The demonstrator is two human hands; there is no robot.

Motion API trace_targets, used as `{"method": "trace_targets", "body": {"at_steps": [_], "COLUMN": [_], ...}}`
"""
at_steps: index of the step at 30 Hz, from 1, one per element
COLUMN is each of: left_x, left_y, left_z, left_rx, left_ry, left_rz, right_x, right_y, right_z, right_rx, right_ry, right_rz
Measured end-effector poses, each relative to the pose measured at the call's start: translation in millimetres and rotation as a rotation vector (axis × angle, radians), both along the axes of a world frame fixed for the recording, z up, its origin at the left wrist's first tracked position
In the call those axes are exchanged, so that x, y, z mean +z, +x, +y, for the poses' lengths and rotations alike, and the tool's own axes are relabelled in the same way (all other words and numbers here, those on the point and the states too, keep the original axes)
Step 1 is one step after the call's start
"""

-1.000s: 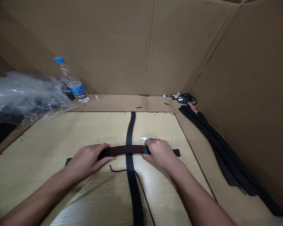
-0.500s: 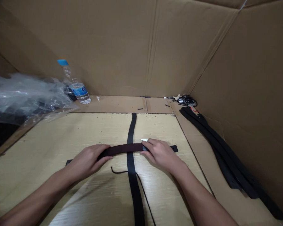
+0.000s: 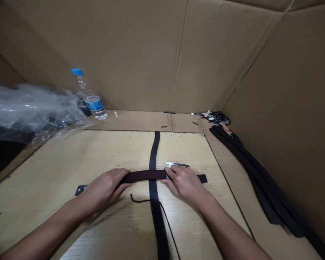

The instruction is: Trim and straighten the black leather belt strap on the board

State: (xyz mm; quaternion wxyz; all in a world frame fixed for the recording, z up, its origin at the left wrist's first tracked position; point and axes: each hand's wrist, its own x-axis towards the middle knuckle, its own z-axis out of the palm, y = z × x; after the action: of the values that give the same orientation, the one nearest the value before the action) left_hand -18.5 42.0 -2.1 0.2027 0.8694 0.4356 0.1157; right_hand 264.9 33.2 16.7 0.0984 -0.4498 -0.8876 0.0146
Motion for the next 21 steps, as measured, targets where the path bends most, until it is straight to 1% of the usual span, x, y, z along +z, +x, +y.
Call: {"method": "trace_targets", "body": {"at_steps": [4, 7, 10, 12, 17, 21], "left_x": [-1.1, -3.8, -4.6, -3.6, 0.0, 1.4], "left_y": [-1, -2, -4, -4, -5, -5], "left_z": [1, 4, 7, 8, 11, 12], "left_rx": [0.010, 0.023, 0.045, 0.070, 0.158, 0.187], "left_ry": [0.007, 0.061, 0.123, 0.135, 0.123, 0.155], "left_rz": [-0.032, -0.065, -0.032, -0.007, 0.047, 0.012], "right_x": [-3.5, -1.6, 1.8, 3.8, 7.7, 9.1], "right_y": [0, 2, 5, 7, 7, 4], "right_z": [1, 5, 8, 9, 10, 11], "right_rx": [-0.030, -0.057, -0.075, -0.084, -0.149, -0.185], "right_ry": [-0.008, -0.094, -0.182, -0.212, -0.217, -0.201], "right_rz": [0.066, 0.152, 0.212, 0.240, 0.188, 0.187]}}
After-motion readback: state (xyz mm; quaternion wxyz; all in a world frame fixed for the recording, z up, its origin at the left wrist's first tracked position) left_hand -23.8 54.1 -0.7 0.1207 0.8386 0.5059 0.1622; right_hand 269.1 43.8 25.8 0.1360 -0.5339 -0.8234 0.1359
